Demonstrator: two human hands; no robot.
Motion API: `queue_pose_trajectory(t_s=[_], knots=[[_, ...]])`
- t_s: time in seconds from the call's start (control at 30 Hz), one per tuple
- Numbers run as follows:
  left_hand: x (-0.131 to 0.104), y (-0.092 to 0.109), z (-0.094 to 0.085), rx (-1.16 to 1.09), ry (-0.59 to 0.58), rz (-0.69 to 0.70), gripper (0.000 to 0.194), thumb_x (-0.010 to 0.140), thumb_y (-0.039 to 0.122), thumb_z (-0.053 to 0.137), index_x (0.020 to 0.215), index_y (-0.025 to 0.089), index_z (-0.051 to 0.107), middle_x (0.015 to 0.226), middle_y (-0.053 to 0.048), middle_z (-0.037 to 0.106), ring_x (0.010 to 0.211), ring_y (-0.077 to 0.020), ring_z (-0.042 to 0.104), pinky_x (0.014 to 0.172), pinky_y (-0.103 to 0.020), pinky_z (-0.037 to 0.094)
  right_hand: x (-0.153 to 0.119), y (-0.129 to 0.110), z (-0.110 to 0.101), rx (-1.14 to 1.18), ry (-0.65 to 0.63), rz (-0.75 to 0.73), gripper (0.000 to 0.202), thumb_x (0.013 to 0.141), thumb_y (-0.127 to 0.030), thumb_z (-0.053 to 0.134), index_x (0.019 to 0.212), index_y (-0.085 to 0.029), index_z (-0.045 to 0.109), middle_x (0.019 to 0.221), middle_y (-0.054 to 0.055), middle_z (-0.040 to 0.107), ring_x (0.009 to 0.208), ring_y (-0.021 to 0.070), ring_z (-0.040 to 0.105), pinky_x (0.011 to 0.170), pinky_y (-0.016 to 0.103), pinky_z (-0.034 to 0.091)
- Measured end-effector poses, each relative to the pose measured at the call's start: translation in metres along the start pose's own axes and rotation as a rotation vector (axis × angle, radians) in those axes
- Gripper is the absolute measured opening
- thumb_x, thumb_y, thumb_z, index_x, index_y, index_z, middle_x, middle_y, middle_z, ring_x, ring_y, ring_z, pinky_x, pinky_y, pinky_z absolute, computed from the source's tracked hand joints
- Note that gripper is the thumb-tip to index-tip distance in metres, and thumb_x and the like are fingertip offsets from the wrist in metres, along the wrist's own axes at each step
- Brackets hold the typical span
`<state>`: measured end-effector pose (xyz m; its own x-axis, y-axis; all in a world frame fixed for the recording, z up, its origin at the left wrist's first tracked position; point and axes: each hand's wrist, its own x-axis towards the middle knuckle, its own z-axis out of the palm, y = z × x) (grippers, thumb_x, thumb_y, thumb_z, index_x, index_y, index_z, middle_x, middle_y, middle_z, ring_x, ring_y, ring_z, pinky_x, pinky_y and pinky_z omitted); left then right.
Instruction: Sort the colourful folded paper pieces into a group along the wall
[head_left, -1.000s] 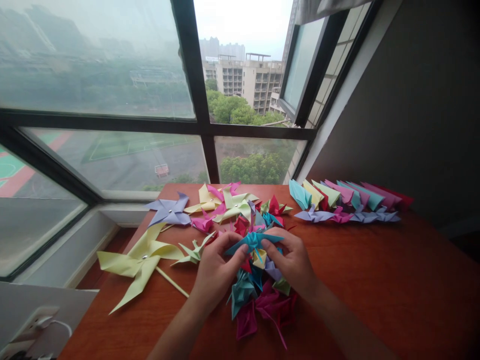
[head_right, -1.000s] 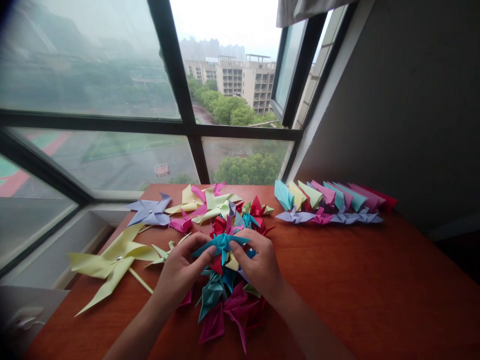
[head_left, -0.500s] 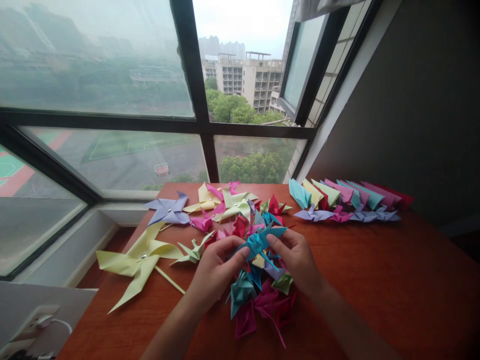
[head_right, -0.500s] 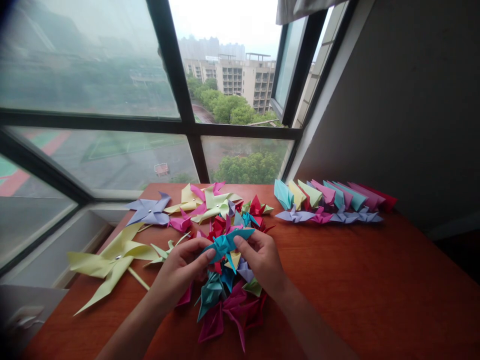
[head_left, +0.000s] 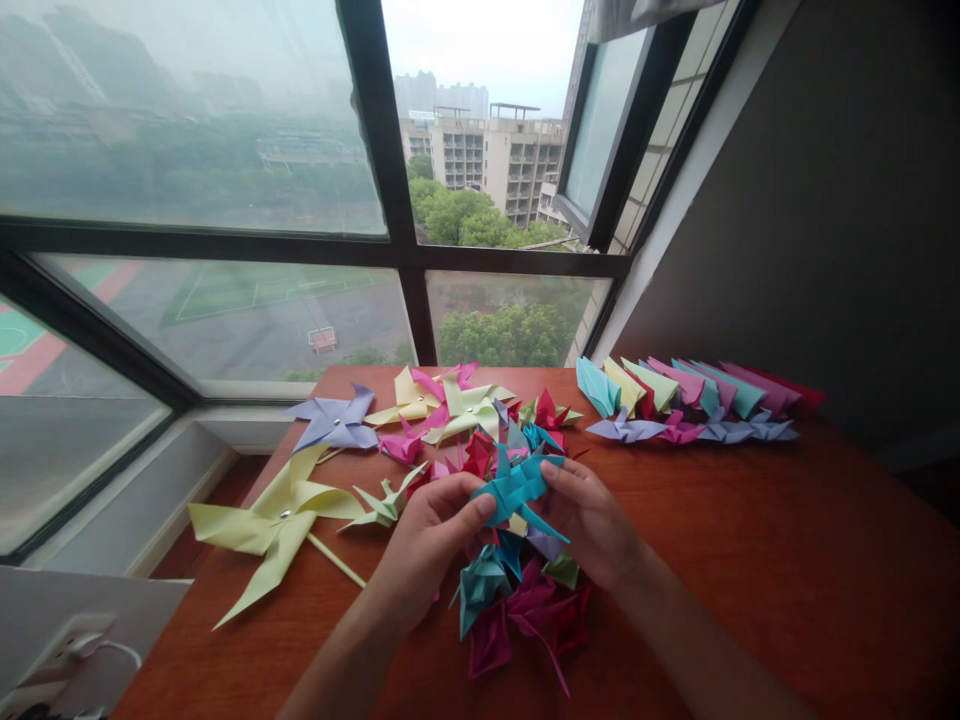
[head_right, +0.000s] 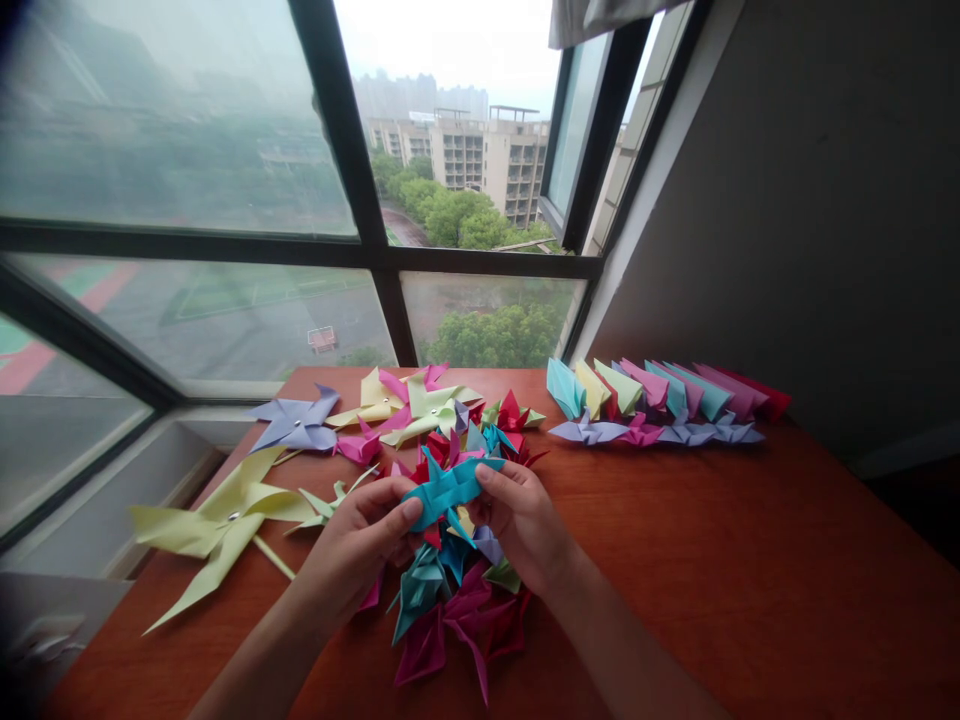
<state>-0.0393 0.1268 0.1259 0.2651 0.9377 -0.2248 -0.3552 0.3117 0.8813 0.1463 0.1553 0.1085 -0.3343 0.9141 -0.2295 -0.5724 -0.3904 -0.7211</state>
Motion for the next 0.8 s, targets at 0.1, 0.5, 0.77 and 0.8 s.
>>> queue_pose_trajectory(t_s=[0.1,0.5,0.77,0.8], knots=[[0.0009,0.0017,-0.0009,0.003,-0.017,-0.01,0.029,0.078,0.039,0.083,0.074,0.015,0.068,0.061,0.001,0.065,0.05,-0.006,0.051,0.046,-0.015,0.037,0.0013,0.002,-0.0027,0.078,-0.014,0.042,0.027,0.074,-0.039,0.084,0.078,-0.015,0.072,0.069,0.0,0.068,0.06,0.009,0.059,0.059,0.02,0.049],[0.0006,0.0004,-0.0055,0.006,-0.123,0.041,0.018,0.073,0.024,0.087,0.081,0.015,0.074,0.072,-0.003,0.075,0.058,-0.0093,0.061,0.053,-0.016,0.047,0.0024,-0.0058,-0.0074,0.058,-0.004,0.007,0.024,0.078,-0.037,0.08,0.079,-0.015,0.069,0.072,0.002,0.068,0.06,0.0115,0.059,0.056,0.023,0.047],[0.0031,-0.002,-0.0059,0.004,-0.089,0.046,0.017,0.071,0.021,0.088,0.081,0.015,0.076,0.075,-0.003,0.077,0.065,-0.0126,0.066,0.06,-0.02,0.052,0.0042,-0.0055,-0.0079,0.085,0.017,-0.024,0.022,0.078,-0.032,0.081,0.077,-0.014,0.069,0.071,0.001,0.067,0.061,0.0101,0.058,0.058,0.022,0.048],[0.003,-0.0024,-0.0058,0.007,-0.075,0.04,0.018,0.071,0.022,0.089,0.082,0.015,0.076,0.076,-0.003,0.077,0.065,-0.0126,0.066,0.059,-0.02,0.051,0.0039,-0.0064,-0.0073,0.09,0.023,-0.02,0.021,0.077,-0.032,0.081,0.077,-0.014,0.068,0.071,0.001,0.066,0.06,0.0097,0.057,0.056,0.021,0.047]])
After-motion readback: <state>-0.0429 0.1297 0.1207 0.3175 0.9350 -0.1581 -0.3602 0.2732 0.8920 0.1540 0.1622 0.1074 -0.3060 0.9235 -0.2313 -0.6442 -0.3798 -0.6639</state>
